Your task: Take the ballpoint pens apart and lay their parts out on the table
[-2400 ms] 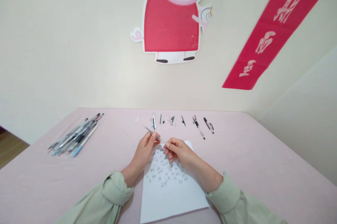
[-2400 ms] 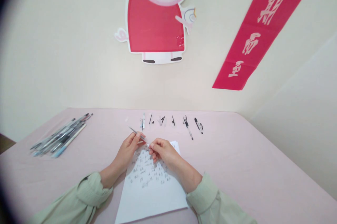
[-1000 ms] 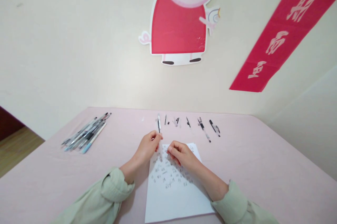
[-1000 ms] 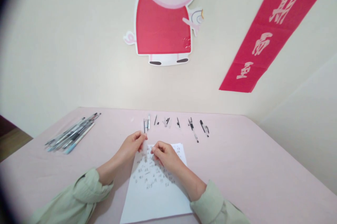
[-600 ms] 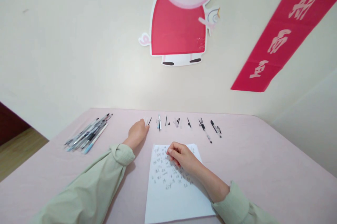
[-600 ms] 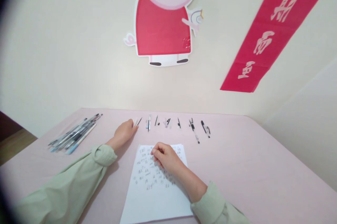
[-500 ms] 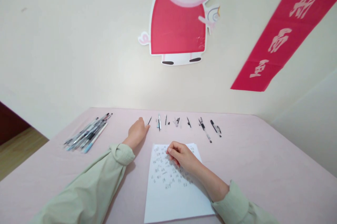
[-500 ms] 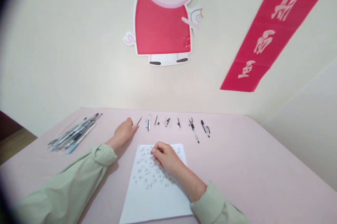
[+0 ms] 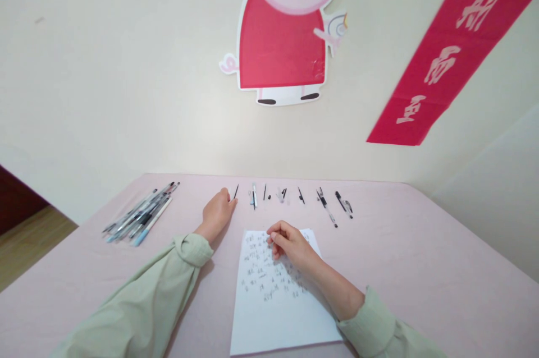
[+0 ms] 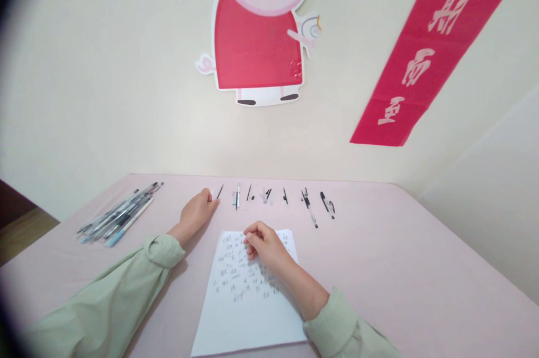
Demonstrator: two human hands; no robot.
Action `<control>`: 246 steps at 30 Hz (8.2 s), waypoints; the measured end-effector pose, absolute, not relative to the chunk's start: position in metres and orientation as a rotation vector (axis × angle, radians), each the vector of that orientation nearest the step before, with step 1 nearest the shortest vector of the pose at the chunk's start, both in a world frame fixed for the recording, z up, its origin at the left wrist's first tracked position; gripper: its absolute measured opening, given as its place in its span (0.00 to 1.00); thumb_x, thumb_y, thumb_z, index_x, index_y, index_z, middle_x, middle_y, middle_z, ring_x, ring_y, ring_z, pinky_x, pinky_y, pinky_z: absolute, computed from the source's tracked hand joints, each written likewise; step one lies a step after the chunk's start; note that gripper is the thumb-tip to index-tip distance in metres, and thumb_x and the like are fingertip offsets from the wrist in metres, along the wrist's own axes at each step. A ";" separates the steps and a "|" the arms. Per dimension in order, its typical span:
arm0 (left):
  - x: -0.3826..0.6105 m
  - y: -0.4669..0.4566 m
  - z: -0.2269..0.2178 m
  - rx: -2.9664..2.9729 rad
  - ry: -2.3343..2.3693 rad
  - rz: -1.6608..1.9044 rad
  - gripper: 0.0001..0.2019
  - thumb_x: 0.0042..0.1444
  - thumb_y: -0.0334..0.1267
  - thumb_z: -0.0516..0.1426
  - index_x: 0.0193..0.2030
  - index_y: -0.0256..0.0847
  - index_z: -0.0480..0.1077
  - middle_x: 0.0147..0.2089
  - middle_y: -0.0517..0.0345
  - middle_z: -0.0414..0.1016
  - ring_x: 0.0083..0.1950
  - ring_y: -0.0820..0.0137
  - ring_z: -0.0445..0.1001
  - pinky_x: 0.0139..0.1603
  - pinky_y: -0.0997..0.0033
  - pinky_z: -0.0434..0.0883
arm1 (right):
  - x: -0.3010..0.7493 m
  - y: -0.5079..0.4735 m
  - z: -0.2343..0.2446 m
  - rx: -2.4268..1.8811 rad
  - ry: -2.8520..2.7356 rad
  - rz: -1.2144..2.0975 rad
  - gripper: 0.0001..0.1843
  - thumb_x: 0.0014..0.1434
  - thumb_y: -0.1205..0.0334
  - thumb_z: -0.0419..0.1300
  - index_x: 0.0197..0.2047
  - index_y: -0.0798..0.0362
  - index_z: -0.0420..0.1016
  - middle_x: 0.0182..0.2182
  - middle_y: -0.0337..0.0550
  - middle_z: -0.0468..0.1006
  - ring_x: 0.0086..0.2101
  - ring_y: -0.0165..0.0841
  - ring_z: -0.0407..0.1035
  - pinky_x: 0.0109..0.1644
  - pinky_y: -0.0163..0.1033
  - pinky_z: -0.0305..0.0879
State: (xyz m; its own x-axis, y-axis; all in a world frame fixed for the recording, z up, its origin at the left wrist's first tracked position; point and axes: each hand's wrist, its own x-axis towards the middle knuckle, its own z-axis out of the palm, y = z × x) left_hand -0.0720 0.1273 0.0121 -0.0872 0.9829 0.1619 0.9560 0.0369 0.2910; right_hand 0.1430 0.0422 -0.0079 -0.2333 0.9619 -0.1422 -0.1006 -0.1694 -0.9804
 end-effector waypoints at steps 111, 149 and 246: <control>-0.018 0.032 0.014 2.150 1.384 0.872 0.07 0.59 0.43 0.51 0.35 0.43 0.65 0.29 0.62 0.69 0.29 0.71 0.65 0.32 0.72 0.61 | 0.156 0.044 -0.001 -0.830 -0.927 1.542 0.20 0.52 0.47 0.63 0.40 0.54 0.74 0.21 0.33 0.69 0.18 0.22 0.58 0.23 0.30 0.58; -0.020 0.044 -0.001 1.657 1.241 1.003 0.12 0.56 0.47 0.52 0.38 0.41 0.67 0.23 0.68 0.57 0.27 0.72 0.61 0.30 0.74 0.60 | 0.159 0.049 -0.001 -0.827 -0.813 1.546 0.16 0.51 0.49 0.65 0.34 0.54 0.76 0.24 0.38 0.74 0.20 0.24 0.61 0.27 0.32 0.61; -0.022 0.047 0.000 1.259 1.274 1.239 0.11 0.53 0.44 0.53 0.26 0.41 0.62 0.20 0.69 0.55 0.22 0.77 0.54 0.23 0.77 0.54 | 0.178 0.051 0.010 -1.146 -1.493 0.596 0.12 0.60 0.58 0.55 0.45 0.48 0.76 0.40 0.44 0.74 0.40 0.36 0.67 0.44 0.42 0.65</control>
State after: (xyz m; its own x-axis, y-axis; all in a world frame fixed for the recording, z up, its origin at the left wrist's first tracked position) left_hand -0.0222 0.0474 0.0000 -0.0458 0.9983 0.0361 0.0635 -0.0332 0.9974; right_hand 0.1777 0.0511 0.0100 0.0768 0.8889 0.4517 0.3333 0.4041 -0.8518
